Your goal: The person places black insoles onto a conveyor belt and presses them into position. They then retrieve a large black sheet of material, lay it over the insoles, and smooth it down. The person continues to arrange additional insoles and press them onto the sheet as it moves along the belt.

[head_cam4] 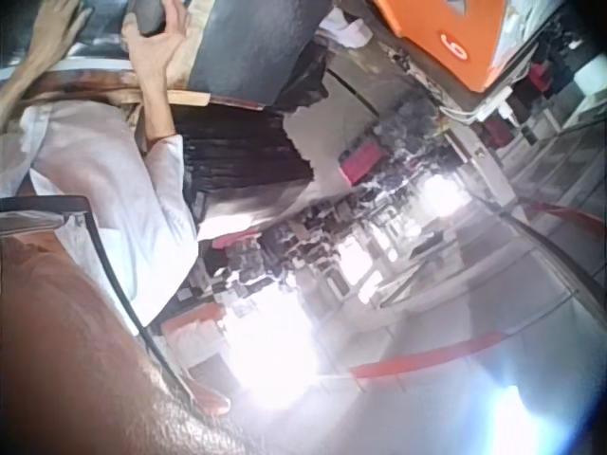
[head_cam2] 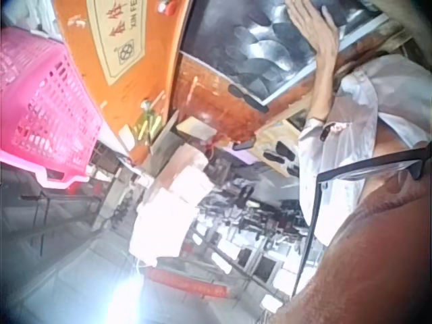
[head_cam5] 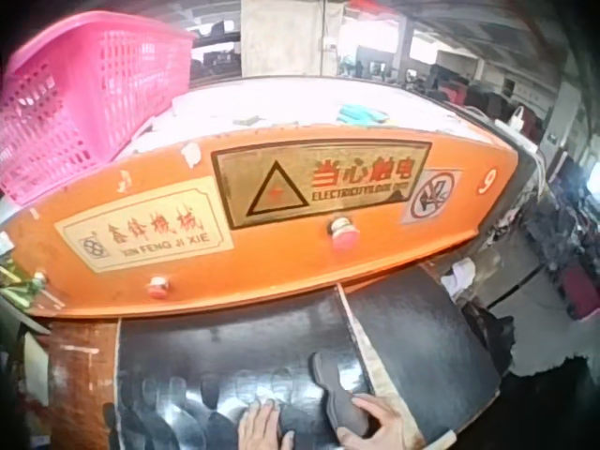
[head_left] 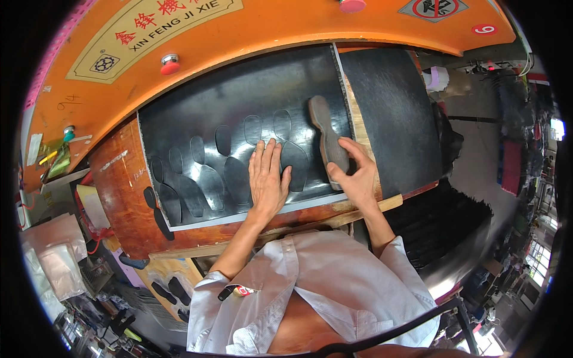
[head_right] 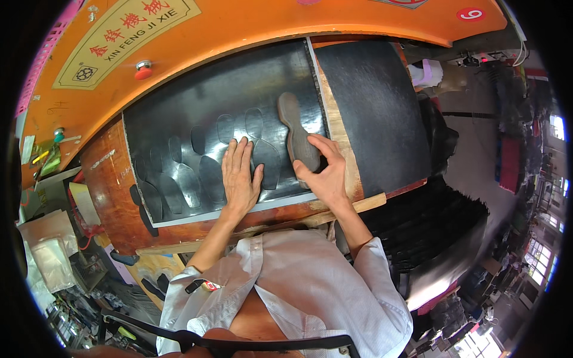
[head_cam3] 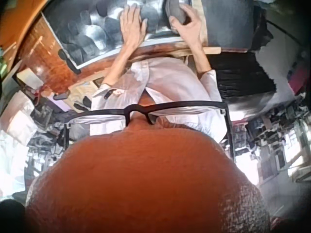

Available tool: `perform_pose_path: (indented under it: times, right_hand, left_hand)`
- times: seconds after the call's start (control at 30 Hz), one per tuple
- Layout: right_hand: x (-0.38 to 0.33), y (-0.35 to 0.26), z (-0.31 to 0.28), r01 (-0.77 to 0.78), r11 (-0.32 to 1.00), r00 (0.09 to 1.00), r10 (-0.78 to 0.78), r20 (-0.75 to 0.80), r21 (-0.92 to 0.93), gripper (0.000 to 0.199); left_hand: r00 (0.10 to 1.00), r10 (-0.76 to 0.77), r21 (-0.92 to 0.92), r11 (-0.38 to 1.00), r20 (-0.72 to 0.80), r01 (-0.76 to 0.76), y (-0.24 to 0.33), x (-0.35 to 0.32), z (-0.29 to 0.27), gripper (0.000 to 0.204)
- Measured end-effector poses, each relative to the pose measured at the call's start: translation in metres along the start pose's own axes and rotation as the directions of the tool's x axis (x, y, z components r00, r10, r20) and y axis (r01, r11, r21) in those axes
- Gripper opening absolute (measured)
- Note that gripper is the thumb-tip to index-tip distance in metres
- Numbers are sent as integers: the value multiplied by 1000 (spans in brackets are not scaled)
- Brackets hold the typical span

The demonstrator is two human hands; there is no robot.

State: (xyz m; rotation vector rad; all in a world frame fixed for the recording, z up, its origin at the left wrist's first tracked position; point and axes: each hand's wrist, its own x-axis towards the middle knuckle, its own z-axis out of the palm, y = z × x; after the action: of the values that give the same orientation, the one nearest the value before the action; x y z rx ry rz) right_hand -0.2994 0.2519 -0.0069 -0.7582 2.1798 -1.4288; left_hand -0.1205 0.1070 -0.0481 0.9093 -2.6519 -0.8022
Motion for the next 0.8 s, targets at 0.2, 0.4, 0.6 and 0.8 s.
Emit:
perform_pose_path:
  times: [0.2, 0.4, 0.6, 0.8]
  right_hand:
    - [-5, 21, 32, 322, 804, 919, -393, -39, -500, 66]
    - [30, 34, 46, 348, 795, 886, -452, -102, -496, 70]
    - [95, 16, 45, 320, 868, 920, -380, -93, -381, 57]
    - [169, -72, 5, 525, 850, 770, -497, -399, -44, 11]
  left_hand:
    - [985, -30, -187, 982, -168, -2, -2, 0, -7, 55]
    - [903, -71, -276, 960, -423, -54, -20, -70, -21, 33]
    - [849, 1, -35, 999, -529, -23, -47, -73, 17, 18]
    - [801, -3, 41, 999, -598, 35, -70, -4, 17, 12]
